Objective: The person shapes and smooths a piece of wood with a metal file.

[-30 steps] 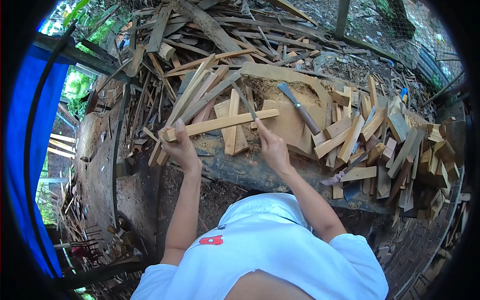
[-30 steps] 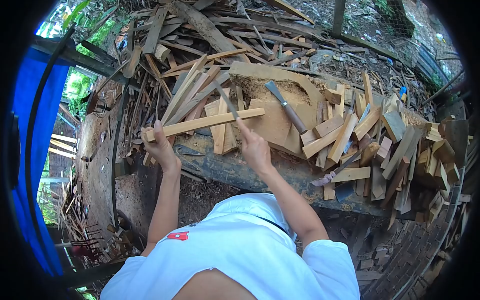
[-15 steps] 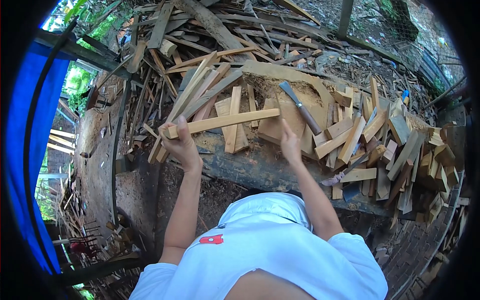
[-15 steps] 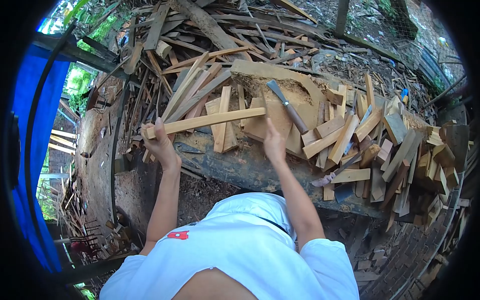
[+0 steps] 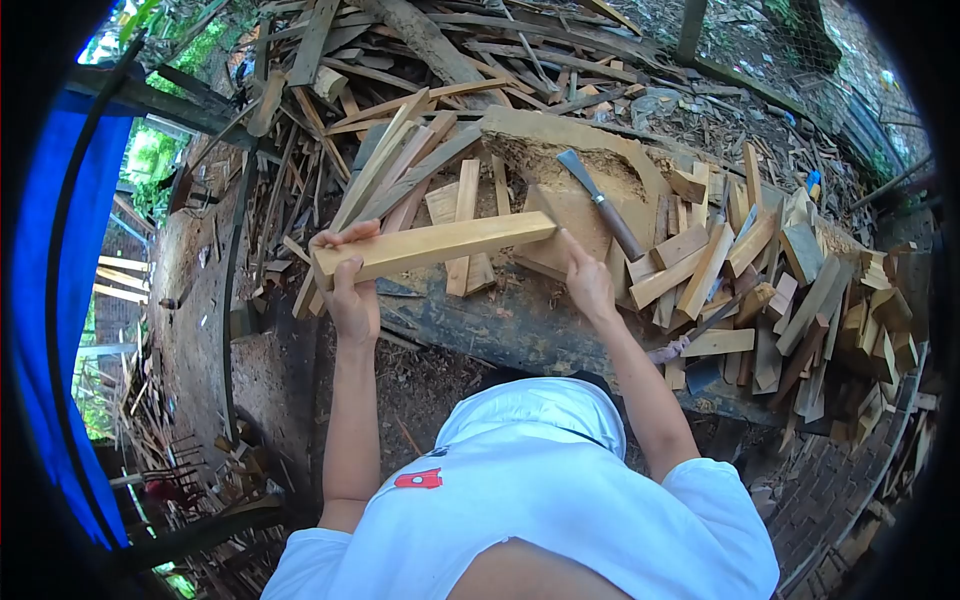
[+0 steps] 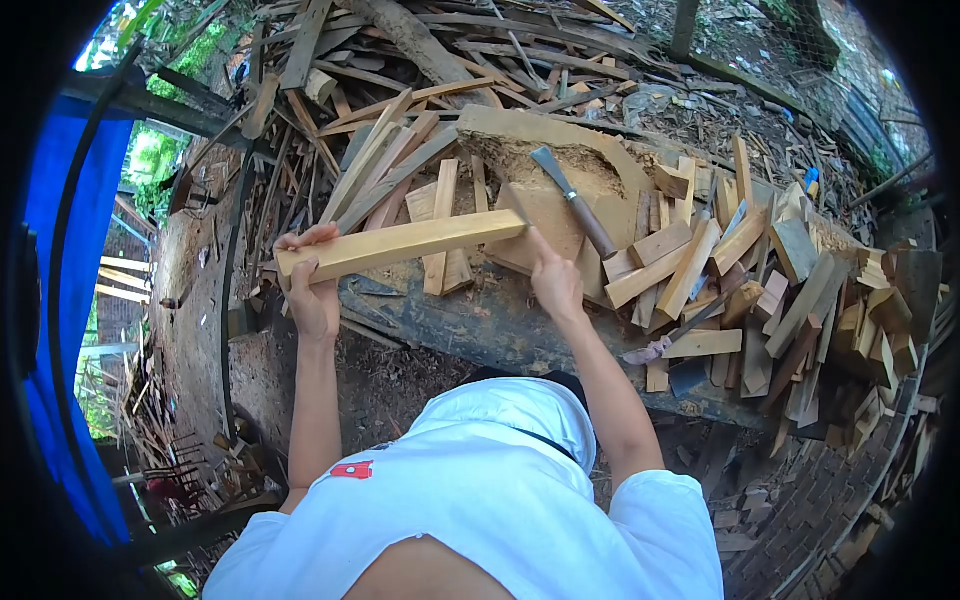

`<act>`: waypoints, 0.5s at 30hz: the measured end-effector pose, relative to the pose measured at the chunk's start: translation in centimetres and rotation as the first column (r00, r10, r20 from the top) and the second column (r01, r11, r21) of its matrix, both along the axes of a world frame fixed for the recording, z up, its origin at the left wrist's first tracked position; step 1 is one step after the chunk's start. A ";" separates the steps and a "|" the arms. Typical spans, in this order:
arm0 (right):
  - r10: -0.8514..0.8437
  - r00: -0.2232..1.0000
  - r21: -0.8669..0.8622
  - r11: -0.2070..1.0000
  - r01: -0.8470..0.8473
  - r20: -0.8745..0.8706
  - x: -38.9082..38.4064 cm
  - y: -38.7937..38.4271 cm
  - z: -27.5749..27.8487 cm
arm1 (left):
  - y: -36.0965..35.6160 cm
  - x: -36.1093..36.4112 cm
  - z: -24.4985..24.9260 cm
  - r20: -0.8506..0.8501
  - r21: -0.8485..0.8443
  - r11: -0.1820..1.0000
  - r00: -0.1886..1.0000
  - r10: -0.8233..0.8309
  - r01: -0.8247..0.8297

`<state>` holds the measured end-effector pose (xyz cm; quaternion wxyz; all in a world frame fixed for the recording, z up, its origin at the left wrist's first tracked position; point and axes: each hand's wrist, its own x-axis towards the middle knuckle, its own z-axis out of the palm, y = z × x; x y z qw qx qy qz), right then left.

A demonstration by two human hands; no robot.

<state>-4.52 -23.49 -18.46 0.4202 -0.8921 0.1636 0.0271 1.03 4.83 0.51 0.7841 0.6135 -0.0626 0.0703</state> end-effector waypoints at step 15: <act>0.012 0.997 -0.005 1.000 -0.012 0.071 -0.1 0.7 1.8 | 0.6 0.7 0.2 -0.024 0.003 0.995 0.995 -0.097 0.097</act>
